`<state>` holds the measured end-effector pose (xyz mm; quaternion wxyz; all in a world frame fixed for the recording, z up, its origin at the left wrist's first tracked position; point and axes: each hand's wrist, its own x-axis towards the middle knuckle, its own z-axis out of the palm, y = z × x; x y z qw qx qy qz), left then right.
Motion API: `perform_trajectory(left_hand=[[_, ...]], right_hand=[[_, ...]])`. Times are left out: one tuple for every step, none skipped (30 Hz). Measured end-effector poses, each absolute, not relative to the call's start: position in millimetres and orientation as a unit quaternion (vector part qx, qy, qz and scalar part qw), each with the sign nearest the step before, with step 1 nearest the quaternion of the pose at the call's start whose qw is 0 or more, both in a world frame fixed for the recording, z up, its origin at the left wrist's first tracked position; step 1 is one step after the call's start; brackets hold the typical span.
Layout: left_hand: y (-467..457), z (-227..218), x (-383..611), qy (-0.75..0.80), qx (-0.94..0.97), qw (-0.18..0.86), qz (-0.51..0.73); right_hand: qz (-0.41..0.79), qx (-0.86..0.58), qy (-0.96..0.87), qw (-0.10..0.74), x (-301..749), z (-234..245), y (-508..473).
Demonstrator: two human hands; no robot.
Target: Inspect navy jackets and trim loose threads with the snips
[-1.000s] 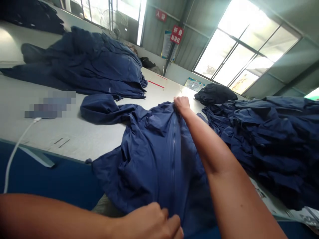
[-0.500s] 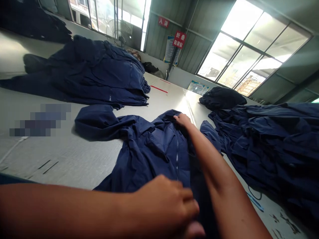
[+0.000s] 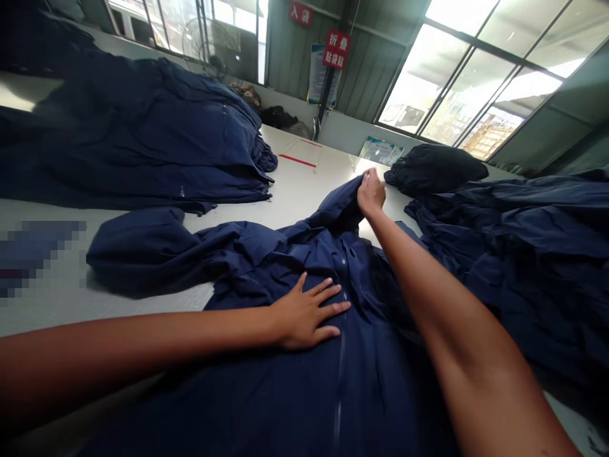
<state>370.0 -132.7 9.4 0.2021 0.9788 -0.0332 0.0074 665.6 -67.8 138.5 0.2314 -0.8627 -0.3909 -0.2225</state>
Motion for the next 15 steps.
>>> perform_trajectory(left_hand=[[-125,8,384,-0.028,0.981,0.193,0.007],[-117,8,397,-0.021,0.983,0.183,0.008],[-109,8,410,-0.013,0.985,0.173,0.011],[-102,10,422,-0.005,0.986,0.166,0.016],[-97,14,431,0.004,0.987,0.161,0.024],[-93,20,437,0.012,0.987,0.157,0.036],[-91,28,440,0.018,0.986,0.155,0.051],[-91,37,438,0.021,0.986,0.152,0.069],[-94,47,432,0.02,0.984,0.151,0.088],[-98,57,421,0.016,0.983,0.15,0.105],[-103,65,406,0.007,0.982,0.151,0.117],[-107,73,388,-0.007,0.981,0.153,0.119],[-110,78,367,-0.023,0.98,0.156,0.118],[-111,82,344,-0.045,0.98,0.158,0.11],[-109,84,322,-0.069,0.979,0.159,0.106]], right_hand=[[-0.253,-0.847,-0.387,0.261,665,161,-71],[-0.283,-0.826,-0.392,0.29,663,184,-77],[-0.31,-0.8,-0.404,0.318,658,207,-85],[-0.333,-0.764,-0.429,0.347,651,228,-95],[-0.352,-0.724,-0.462,0.371,639,247,-108],[-0.362,-0.685,-0.497,0.39,624,261,-124],[-0.363,-0.653,-0.53,0.402,605,270,-143],[-0.352,-0.635,-0.558,0.401,583,273,-164],[-0.323,-0.642,-0.579,0.384,558,271,-188],[-0.285,-0.657,-0.597,0.361,532,264,-213],[-0.23,-0.653,-0.64,0.333,506,253,-239],[-0.172,-0.639,-0.687,0.3,481,241,-266],[-0.133,-0.622,-0.729,0.256,460,228,-291],[-0.148,-0.605,-0.752,0.216,445,216,-315],[-0.193,-0.593,-0.757,0.194,435,205,-336]])
